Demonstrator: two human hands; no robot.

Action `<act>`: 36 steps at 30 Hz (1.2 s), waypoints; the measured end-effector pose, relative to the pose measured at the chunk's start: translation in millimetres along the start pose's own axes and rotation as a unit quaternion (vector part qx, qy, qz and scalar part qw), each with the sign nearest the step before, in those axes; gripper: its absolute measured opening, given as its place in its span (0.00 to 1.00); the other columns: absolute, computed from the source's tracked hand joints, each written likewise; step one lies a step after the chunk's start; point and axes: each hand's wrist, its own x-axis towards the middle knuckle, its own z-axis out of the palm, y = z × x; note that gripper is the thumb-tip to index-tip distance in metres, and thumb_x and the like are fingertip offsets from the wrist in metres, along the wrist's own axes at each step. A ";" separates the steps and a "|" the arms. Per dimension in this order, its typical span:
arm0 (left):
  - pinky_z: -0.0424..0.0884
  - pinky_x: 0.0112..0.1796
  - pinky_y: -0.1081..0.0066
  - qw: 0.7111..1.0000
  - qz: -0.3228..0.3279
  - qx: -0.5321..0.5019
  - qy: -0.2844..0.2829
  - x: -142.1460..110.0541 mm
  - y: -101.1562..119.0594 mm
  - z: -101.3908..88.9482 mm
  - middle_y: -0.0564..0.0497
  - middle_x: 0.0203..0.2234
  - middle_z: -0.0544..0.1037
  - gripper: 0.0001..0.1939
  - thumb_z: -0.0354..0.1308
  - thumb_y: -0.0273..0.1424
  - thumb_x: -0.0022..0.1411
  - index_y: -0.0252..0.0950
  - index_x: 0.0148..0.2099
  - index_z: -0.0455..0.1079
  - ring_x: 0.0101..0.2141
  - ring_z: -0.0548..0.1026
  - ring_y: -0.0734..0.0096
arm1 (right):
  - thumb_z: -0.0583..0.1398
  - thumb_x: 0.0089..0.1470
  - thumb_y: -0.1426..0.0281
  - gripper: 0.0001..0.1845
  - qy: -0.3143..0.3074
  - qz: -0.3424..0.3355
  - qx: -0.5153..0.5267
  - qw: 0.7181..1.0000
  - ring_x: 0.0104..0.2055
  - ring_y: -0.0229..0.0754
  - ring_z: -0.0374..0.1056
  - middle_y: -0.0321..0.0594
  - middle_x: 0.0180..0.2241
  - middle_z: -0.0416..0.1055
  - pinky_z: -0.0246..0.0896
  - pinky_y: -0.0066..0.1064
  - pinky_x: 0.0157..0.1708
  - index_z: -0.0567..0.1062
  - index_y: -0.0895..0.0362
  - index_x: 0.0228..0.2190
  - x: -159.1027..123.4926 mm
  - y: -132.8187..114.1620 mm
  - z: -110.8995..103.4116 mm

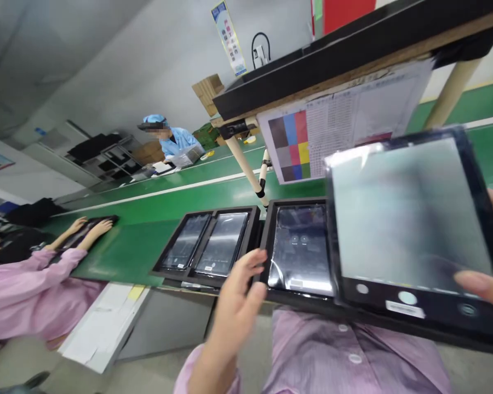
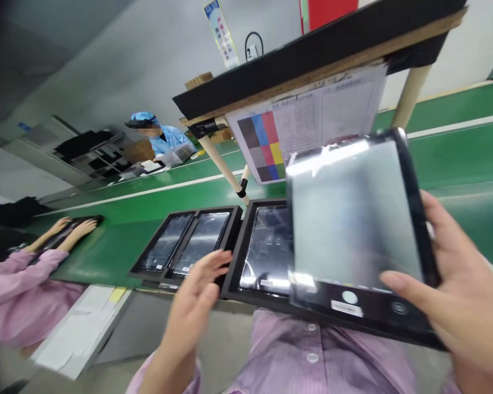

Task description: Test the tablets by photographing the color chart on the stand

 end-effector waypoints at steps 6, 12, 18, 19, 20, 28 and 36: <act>0.66 0.60 0.57 0.991 0.078 -0.099 -0.043 -15.4 6.8 85.3 0.38 0.64 0.66 0.51 0.66 0.54 0.54 0.41 0.71 0.50 0.63 0.66 0.47 | 0.70 0.44 0.44 0.49 -0.110 -0.067 0.235 0.963 0.63 0.56 0.60 0.44 0.62 0.61 0.61 0.53 0.62 0.61 0.43 0.63 -18.9 -17.2 68.2; 0.60 0.63 0.52 0.984 0.150 0.075 0.059 -21.0 -8.8 86.1 0.35 0.65 0.59 0.60 0.74 0.45 0.45 0.40 0.72 0.44 0.66 0.59 0.42 | 0.52 0.43 0.25 0.46 -0.181 -0.013 0.273 0.945 0.54 0.55 0.69 0.47 0.43 0.75 0.71 0.48 0.51 0.78 0.52 0.37 0.8 -27.1 81.9; 0.62 0.61 0.47 0.973 0.162 0.140 0.084 -21.1 -21.6 95.6 0.32 0.64 0.56 0.64 0.75 0.42 0.44 0.39 0.72 0.38 0.66 0.57 0.38 | 0.53 0.41 0.24 0.45 -0.179 -0.020 0.252 0.951 0.57 0.55 0.67 0.49 0.40 0.75 0.69 0.45 0.53 0.78 0.53 0.27 3.9 -31.6 85.1; 0.62 0.61 0.46 0.972 0.162 0.145 0.087 -21.1 -22.3 96.6 0.31 0.64 0.56 0.64 0.75 0.42 0.44 0.39 0.72 0.38 0.66 0.57 0.37 | 0.53 0.42 0.25 0.45 -0.179 -0.023 0.250 0.951 0.58 0.55 0.66 0.49 0.41 0.75 0.69 0.45 0.53 0.79 0.54 0.28 3.5 -30.6 85.8; 0.63 0.60 0.46 0.971 0.163 0.150 0.092 -20.9 -22.9 97.5 0.31 0.64 0.56 0.64 0.75 0.42 0.43 0.39 0.72 0.37 0.66 0.56 0.37 | 0.53 0.44 0.26 0.44 -0.178 -0.027 0.248 0.952 0.58 0.54 0.66 0.49 0.42 0.75 0.68 0.45 0.53 0.79 0.54 0.30 3.2 -29.7 86.5; 0.61 0.61 0.44 0.967 0.171 0.153 0.113 -16.6 -27.4 103.3 0.30 0.64 0.54 0.62 0.73 0.42 0.46 0.39 0.71 0.36 0.66 0.55 0.37 | 0.50 0.43 0.24 0.47 -0.160 -0.042 0.232 0.959 0.60 0.52 0.64 0.47 0.44 0.75 0.68 0.47 0.54 0.79 0.52 0.33 3.0 -27.4 88.7; 0.62 0.59 0.43 0.943 0.228 0.205 0.130 -16.2 -29.0 102.8 0.29 0.64 0.55 0.65 0.73 0.50 0.44 0.38 0.72 0.36 0.64 0.58 0.36 | 0.52 0.44 0.25 0.43 -0.219 0.008 0.261 0.940 0.58 0.52 0.67 0.44 0.38 0.77 0.69 0.45 0.55 0.79 0.49 0.34 3.6 -8.0 87.0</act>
